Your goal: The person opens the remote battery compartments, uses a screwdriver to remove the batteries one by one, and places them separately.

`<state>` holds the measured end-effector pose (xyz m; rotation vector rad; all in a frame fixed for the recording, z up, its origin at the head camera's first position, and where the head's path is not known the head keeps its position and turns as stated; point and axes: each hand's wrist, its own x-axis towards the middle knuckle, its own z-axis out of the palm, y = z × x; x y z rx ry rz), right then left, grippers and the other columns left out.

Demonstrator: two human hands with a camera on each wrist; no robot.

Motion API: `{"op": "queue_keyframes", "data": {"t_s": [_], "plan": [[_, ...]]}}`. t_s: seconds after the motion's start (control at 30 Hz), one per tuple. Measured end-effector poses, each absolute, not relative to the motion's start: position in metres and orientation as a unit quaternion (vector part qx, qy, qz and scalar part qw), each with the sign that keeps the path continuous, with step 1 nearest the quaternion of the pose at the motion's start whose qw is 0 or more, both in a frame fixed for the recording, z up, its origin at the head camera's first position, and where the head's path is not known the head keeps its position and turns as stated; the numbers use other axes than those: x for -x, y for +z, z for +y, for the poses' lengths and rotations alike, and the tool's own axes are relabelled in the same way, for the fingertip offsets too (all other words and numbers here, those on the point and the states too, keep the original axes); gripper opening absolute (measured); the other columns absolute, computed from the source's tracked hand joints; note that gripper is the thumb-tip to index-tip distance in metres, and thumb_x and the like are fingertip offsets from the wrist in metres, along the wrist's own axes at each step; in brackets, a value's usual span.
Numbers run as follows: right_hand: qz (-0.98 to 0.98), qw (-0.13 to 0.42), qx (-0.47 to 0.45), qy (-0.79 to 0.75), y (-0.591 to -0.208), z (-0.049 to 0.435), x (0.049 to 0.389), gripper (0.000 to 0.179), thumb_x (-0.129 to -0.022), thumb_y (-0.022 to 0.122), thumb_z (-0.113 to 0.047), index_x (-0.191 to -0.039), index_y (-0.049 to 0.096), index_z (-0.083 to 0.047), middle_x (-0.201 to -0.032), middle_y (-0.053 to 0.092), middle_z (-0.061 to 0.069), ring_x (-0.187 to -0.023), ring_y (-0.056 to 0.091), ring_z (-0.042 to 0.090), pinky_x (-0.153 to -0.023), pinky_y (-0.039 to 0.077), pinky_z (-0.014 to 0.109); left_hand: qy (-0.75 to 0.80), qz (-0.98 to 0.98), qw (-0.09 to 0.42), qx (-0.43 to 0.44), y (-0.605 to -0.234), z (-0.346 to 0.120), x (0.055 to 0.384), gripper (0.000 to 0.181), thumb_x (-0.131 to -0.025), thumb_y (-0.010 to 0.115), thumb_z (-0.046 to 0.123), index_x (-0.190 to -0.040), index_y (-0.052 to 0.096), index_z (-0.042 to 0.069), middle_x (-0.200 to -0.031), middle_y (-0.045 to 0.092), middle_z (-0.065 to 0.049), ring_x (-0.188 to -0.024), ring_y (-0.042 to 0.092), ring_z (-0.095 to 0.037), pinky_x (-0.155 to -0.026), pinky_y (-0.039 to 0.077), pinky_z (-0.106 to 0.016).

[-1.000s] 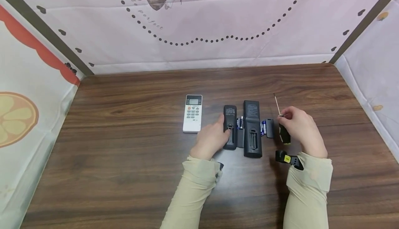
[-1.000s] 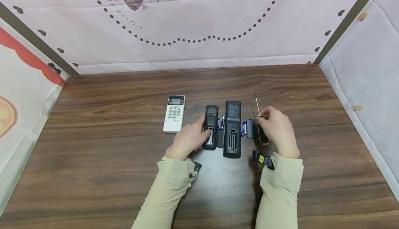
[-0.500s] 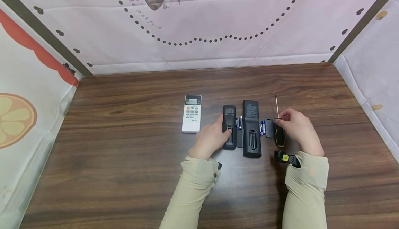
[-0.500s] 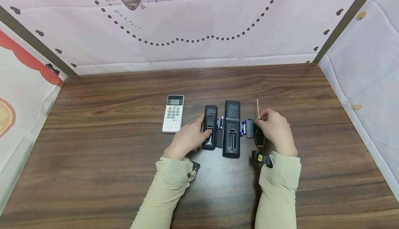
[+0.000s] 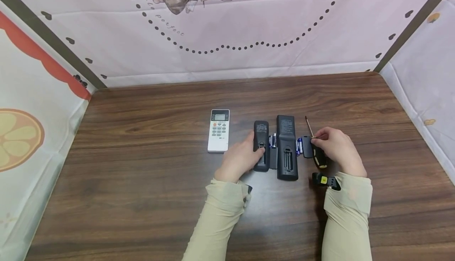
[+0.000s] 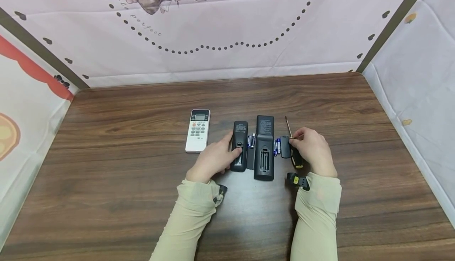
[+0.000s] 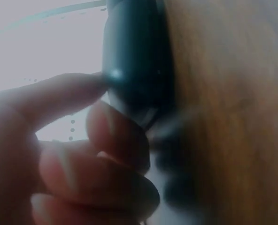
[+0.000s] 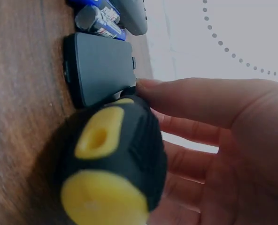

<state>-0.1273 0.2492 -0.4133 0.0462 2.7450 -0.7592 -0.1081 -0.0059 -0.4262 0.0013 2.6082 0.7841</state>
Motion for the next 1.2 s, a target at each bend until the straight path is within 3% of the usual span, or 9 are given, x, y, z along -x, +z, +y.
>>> {"op": "queue_keyframes", "data": {"t_s": [0.2,0.3,0.4,0.5,0.7,0.83,1.0,1.2], "plan": [[0.951,0.152,-0.027,-0.268,-0.41,0.247,0.127,0.041,-0.089,0.05,-0.035,-0.112,0.055,-0.002,-0.11,0.055,0.021,-0.095,0.051,0.034,-0.076,0.04,0.049,0.288,0.943,0.166,-0.012,-0.423,-0.009,0.11,0.061,-0.087,0.049,0.045,-0.139,0.031,0.019,-0.097,0.063,-0.006,-0.064,0.057,-0.016,-0.053,0.042,-0.029],[0.951,0.146,-0.037,-0.27,-0.407,0.245,0.126,0.047,-0.09,0.047,-0.04,-0.117,0.052,-0.002,-0.116,0.052,0.022,-0.102,0.048,0.037,-0.081,0.038,0.052,0.288,0.95,0.115,-0.034,-0.421,-0.012,0.112,0.056,-0.087,0.051,0.042,-0.135,0.038,0.019,-0.087,0.063,0.0,-0.069,0.054,-0.014,-0.055,0.04,-0.027],[0.951,0.132,-0.043,-0.277,-0.405,0.243,0.126,0.05,-0.09,0.045,-0.043,-0.12,0.05,-0.003,-0.116,0.053,0.021,-0.102,0.048,0.036,-0.081,0.039,0.052,0.292,0.953,0.064,-0.038,-0.419,-0.015,0.113,0.051,-0.086,0.053,0.04,-0.132,0.043,0.019,-0.07,0.053,0.005,-0.061,0.05,-0.012,-0.052,0.039,-0.027],[0.951,0.106,-0.036,-0.289,-0.403,0.24,0.125,0.049,-0.09,0.044,-0.043,-0.12,0.05,-0.004,-0.113,0.055,0.019,-0.1,0.05,0.034,-0.08,0.039,0.05,0.299,0.954,0.008,-0.025,-0.418,-0.019,0.114,0.046,-0.085,0.056,0.036,-0.127,0.048,0.018,-0.071,0.049,0.007,-0.063,0.047,-0.011,-0.053,0.037,-0.026],[0.947,0.065,-0.009,-0.314,-0.401,0.232,0.125,0.048,-0.09,0.046,-0.041,-0.121,0.05,-0.004,-0.112,0.056,0.017,-0.102,0.051,0.033,-0.08,0.041,0.048,0.328,0.942,-0.069,-0.005,-0.416,-0.023,0.114,0.04,-0.083,0.059,0.033,-0.121,0.054,0.022,-0.097,0.052,0.002,-0.09,0.044,-0.014,-0.07,0.039,-0.029],[0.945,0.06,0.001,-0.321,-0.399,0.228,0.125,0.05,-0.091,0.045,-0.041,-0.125,0.047,-0.004,-0.116,0.054,0.017,-0.105,0.05,0.034,-0.082,0.04,0.05,0.324,0.94,-0.108,0.01,-0.415,-0.026,0.115,0.039,-0.081,0.062,0.031,-0.119,0.056,0.022,-0.119,0.044,-0.003,-0.111,0.035,-0.02,-0.087,0.034,-0.036],[0.943,0.062,0.009,-0.326,-0.397,0.224,0.125,0.051,-0.091,0.045,-0.042,-0.128,0.044,-0.007,-0.121,0.051,0.017,-0.108,0.05,0.034,-0.085,0.039,0.05,0.312,0.943,-0.113,0.034,-0.415,-0.034,0.116,0.042,-0.078,0.067,0.029,-0.117,0.056,0.02,-0.132,0.032,-0.007,-0.123,0.019,-0.027,-0.096,0.02,-0.047],[0.945,0.072,0.017,-0.318,-0.396,0.221,0.125,0.05,-0.091,0.045,-0.04,-0.128,0.043,-0.006,-0.122,0.051,0.019,-0.108,0.05,0.035,-0.086,0.038,0.051,0.301,0.95,-0.077,0.043,-0.417,-0.041,0.117,0.047,-0.077,0.068,0.031,-0.121,0.053,0.02,-0.136,0.027,-0.009,-0.127,0.014,-0.03,-0.099,0.012,-0.053]]}}
